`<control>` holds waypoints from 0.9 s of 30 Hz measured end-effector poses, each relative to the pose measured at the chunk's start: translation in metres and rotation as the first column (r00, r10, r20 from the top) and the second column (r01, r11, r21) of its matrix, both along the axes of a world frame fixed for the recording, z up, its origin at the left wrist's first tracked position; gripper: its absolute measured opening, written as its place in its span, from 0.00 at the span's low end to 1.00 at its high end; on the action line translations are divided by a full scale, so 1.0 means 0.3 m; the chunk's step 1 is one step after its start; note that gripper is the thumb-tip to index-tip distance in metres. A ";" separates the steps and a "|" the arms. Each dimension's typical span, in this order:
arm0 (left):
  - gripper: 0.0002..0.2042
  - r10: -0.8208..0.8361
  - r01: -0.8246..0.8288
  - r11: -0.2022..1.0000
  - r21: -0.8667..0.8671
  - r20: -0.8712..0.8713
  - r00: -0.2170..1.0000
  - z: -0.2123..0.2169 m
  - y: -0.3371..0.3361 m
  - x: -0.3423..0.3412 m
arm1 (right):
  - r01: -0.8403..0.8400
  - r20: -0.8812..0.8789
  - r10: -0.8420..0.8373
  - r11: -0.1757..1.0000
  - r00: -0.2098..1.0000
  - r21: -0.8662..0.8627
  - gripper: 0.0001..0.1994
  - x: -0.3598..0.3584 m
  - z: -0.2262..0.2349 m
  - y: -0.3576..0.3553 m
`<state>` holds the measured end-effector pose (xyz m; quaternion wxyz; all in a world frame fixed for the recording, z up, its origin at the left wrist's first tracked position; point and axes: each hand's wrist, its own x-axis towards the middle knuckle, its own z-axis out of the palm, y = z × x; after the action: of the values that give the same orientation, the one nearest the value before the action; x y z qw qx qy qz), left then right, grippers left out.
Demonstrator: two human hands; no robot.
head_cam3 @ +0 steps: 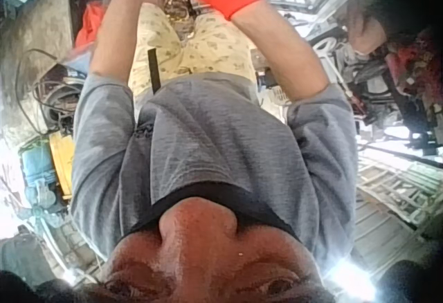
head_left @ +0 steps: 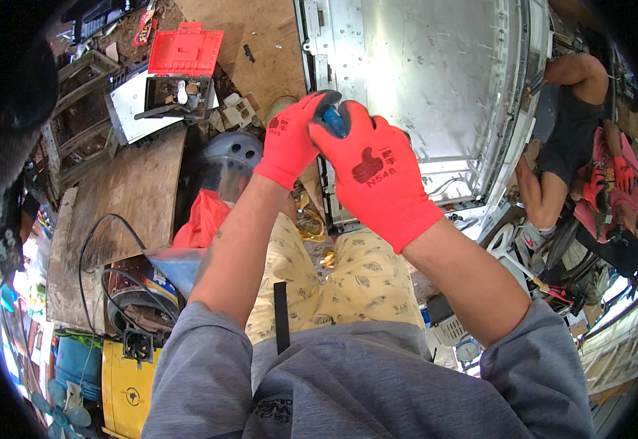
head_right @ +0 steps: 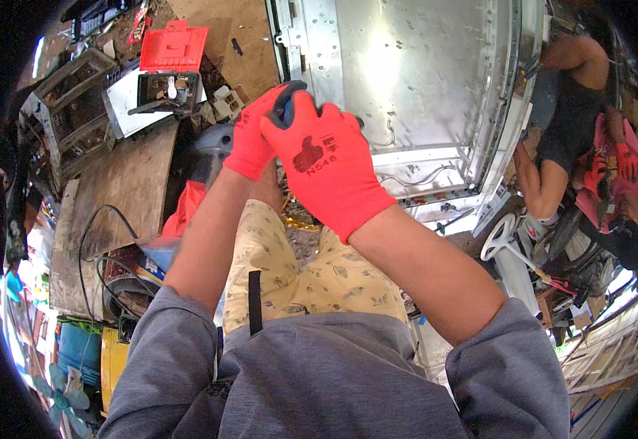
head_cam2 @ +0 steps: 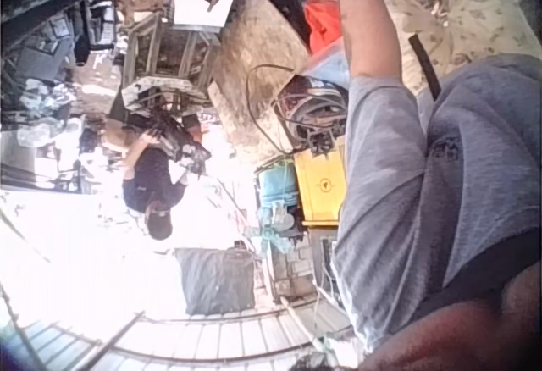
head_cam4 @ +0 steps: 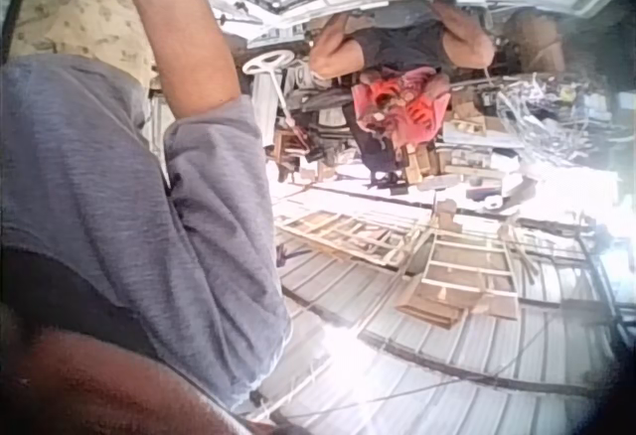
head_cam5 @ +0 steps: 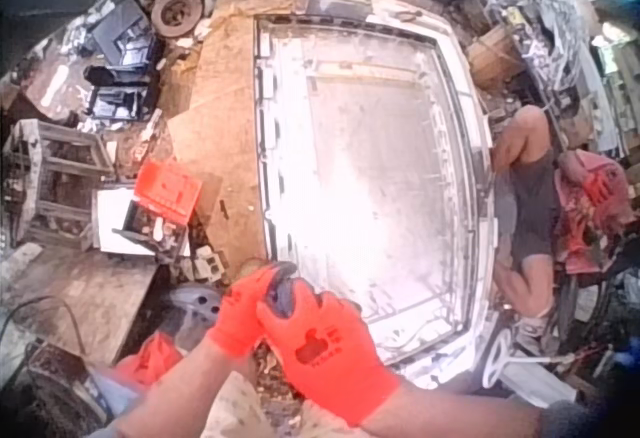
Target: The person uses a screwdriver to remove screws from the back panel of a large appliance, likely a refrigerator. They systematically unscrew fasteners along the edges and center of the panel while another person works nearby on a separate component.
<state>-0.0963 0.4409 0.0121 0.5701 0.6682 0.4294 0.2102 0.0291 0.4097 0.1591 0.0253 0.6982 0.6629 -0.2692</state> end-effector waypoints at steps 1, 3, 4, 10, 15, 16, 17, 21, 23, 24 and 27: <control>0.19 0.000 0.001 0.993 -0.121 0.010 1.000 -0.006 -0.007 -0.007 | 0.056 -0.030 -0.057 0.998 0.998 -0.026 0.19 -0.003 0.013 -0.001; 0.19 -0.038 0.033 0.999 -0.034 -0.156 0.987 -0.016 -0.011 -0.016 | 0.162 0.002 -0.166 0.959 0.986 -0.235 0.19 -0.007 0.015 0.001; 0.19 -0.050 0.054 0.998 0.009 -0.236 0.970 -0.015 -0.010 -0.014 | 0.213 0.029 -0.216 0.919 0.976 -0.333 0.19 -0.006 0.016 0.001; 0.16 0.052 -0.054 0.983 0.176 0.018 0.999 -0.009 -0.020 0.035 | -0.106 0.027 0.104 0.988 0.994 0.110 0.18 0.022 -0.045 -0.019; 0.17 0.076 -0.072 0.997 0.036 -0.115 0.990 -0.070 -0.034 -0.012 | 0.186 -0.016 -0.192 0.966 0.981 -0.182 0.17 -0.015 0.020 0.009; 0.17 0.054 -0.033 0.992 0.119 -0.174 0.983 -0.078 -0.029 -0.014 | 0.211 0.001 -0.222 0.925 0.975 -0.316 0.17 -0.015 0.028 0.015; 0.18 0.075 -0.061 0.995 0.075 -0.205 0.976 -0.082 -0.033 -0.018 | 0.129 0.000 -0.132 0.968 0.991 -0.214 0.17 -0.013 0.016 0.008; 0.18 0.048 -0.011 0.944 0.330 -0.104 0.993 -0.055 -0.017 0.019 | -0.134 0.008 0.134 0.981 0.991 0.138 0.19 0.032 -0.065 -0.014; 0.17 0.065 -0.058 0.993 0.106 -0.061 0.996 -0.086 -0.044 -0.016 | -0.072 -0.040 0.080 0.985 0.996 0.159 0.20 0.023 -0.054 -0.013; 0.17 0.075 -0.076 0.997 -0.014 -0.040 0.996 -0.077 -0.045 -0.013 | 0.038 -0.067 -0.031 0.994 0.997 0.101 0.20 0.011 -0.028 -0.014; 0.15 -0.032 0.040 0.999 0.009 -0.423 0.906 -0.055 -0.017 -0.006 | 0.132 -0.045 -0.141 0.976 0.989 -0.174 0.22 0.014 -0.015 -0.016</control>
<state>-0.0980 0.4358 -0.0044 0.4616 0.7104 0.5285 0.0537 0.0334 0.4050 0.1547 0.0475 0.7293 0.5882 -0.3461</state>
